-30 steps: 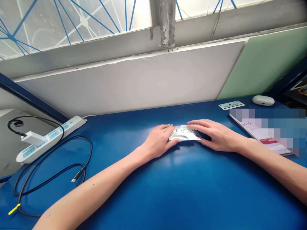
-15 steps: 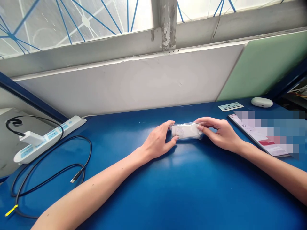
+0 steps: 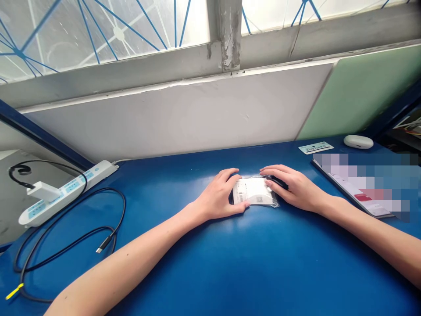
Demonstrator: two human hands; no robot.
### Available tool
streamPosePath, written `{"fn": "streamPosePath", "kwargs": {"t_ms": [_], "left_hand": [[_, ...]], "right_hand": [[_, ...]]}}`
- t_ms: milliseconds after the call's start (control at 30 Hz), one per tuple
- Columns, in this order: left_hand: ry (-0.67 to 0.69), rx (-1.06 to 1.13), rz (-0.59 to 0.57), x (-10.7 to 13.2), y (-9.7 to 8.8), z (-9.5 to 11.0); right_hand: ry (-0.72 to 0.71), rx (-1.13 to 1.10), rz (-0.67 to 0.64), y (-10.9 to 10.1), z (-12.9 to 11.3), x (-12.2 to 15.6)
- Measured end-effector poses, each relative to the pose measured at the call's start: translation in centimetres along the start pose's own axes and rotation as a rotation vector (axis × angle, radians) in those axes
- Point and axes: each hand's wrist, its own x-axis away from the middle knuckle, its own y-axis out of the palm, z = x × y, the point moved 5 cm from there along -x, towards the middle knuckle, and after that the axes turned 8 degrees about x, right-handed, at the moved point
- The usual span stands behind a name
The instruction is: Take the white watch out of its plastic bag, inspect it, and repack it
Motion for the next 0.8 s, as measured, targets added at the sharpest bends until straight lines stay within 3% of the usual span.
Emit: {"fn": "streamPosePath", "kwargs": {"t_ms": [367,500,800], "left_hand": [[-0.051,-0.053,-0.036,-0.08,0.07,-0.03],[-0.040,-0.072,-0.044,-0.05,0.22,-0.03],[-0.059,-0.102,-0.108,0.21,0.68,-0.36]], "right_hand": [[-0.138,0.068,-0.242,0.13,0.45,0.23],[-0.116,0.081,-0.319,0.49,0.39,0.54],[-0.091,0.043,-0.339,0.17,-0.04,0.46]]}}
